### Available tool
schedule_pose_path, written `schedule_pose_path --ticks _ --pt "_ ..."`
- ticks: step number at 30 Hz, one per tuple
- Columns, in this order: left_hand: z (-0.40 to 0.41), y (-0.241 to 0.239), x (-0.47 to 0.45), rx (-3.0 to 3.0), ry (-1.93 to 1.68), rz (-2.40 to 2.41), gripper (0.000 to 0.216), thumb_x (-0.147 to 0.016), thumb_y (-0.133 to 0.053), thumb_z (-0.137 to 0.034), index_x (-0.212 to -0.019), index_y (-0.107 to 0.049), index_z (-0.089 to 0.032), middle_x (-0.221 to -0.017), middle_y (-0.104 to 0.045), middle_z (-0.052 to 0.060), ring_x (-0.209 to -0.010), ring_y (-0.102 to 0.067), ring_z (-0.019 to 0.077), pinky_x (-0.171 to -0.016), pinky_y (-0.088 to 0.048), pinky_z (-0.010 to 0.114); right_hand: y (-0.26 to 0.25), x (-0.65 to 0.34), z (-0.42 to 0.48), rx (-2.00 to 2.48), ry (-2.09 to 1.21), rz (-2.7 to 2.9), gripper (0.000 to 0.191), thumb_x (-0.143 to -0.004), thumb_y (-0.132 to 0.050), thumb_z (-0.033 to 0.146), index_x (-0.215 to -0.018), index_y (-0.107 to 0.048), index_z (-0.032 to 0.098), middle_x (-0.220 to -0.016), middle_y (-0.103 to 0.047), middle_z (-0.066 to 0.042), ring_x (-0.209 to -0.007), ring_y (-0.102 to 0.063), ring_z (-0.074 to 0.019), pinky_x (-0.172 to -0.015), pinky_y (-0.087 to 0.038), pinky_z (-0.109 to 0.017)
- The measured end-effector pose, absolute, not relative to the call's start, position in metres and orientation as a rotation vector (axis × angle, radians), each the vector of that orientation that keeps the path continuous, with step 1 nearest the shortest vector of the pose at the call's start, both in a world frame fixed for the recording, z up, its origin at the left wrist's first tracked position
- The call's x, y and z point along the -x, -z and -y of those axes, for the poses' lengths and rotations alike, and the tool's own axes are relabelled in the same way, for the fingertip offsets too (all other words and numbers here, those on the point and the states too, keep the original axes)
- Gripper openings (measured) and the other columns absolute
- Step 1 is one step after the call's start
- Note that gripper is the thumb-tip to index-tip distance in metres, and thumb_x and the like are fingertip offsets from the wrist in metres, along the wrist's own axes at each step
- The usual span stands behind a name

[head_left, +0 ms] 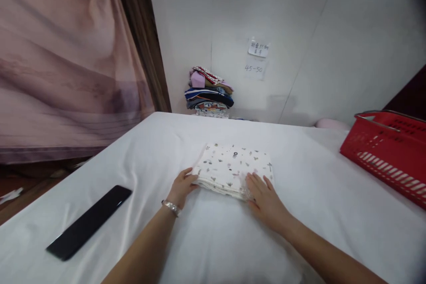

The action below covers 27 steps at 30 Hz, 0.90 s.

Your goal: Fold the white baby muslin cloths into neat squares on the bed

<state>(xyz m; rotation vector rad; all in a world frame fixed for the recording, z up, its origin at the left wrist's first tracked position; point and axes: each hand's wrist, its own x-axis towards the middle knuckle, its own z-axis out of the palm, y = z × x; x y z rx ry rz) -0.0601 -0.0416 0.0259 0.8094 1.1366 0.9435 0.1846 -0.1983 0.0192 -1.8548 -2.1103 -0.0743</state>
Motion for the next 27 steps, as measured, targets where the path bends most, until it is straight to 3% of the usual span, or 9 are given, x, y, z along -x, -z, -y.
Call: schedule_pose_path --ticks 6,13,20,27 --pt "0.041 -0.026 0.059 -0.858 -0.94 -1.194 0.034 -0.073 -0.06 -0.007 -0.105 -0.052 -0.01 -0.081 -0.063 0.007 -0.063 -0.062 0.0124 -0.062 -0.053 0.026 -0.013 -0.277 0.183 2.128 -0.207 1.333 0.052 -0.083 -0.044 0.035 -0.13 -0.045 0.013 -0.13 -0.049 -0.013 -0.115 -0.05 -0.026 -0.092 -0.045 -0.042" --pt "0.041 -0.029 0.059 -0.901 -0.926 -1.208 0.032 -0.076 -0.056 -0.005 -0.107 -0.051 -0.01 -0.084 -0.064 0.008 -0.063 -0.063 0.0122 -0.061 -0.054 0.026 -0.001 -0.321 0.143 2.061 -0.266 1.272 0.055 -0.079 -0.048 0.024 -0.132 -0.043 0.011 -0.13 -0.05 -0.013 -0.12 -0.046 -0.0242 -0.102 -0.034 -0.039" --pt "0.038 -0.026 0.061 -0.889 -0.919 -1.189 0.032 -0.074 -0.059 -0.006 -0.104 -0.053 -0.012 -0.084 -0.065 0.007 -0.062 -0.063 0.0126 -0.061 -0.054 0.026 -0.006 -0.329 0.113 1.937 -0.381 1.397 0.057 -0.074 -0.054 0.023 -0.131 -0.046 0.019 -0.125 -0.055 -0.008 -0.115 -0.05 -0.0231 -0.097 -0.039 -0.037" --pt "0.038 -0.031 0.062 -0.888 -0.885 -1.185 0.029 -0.076 -0.057 -0.006 -0.104 -0.053 -0.013 -0.085 -0.065 0.007 -0.064 -0.063 0.0123 -0.06 -0.055 0.025 -0.006 -0.341 0.101 1.853 -0.486 1.437 0.04 -0.075 -0.051 0.023 -0.113 -0.062 0.017 -0.116 -0.062 -0.006 -0.106 -0.057 -0.0206 -0.094 -0.043 -0.036"
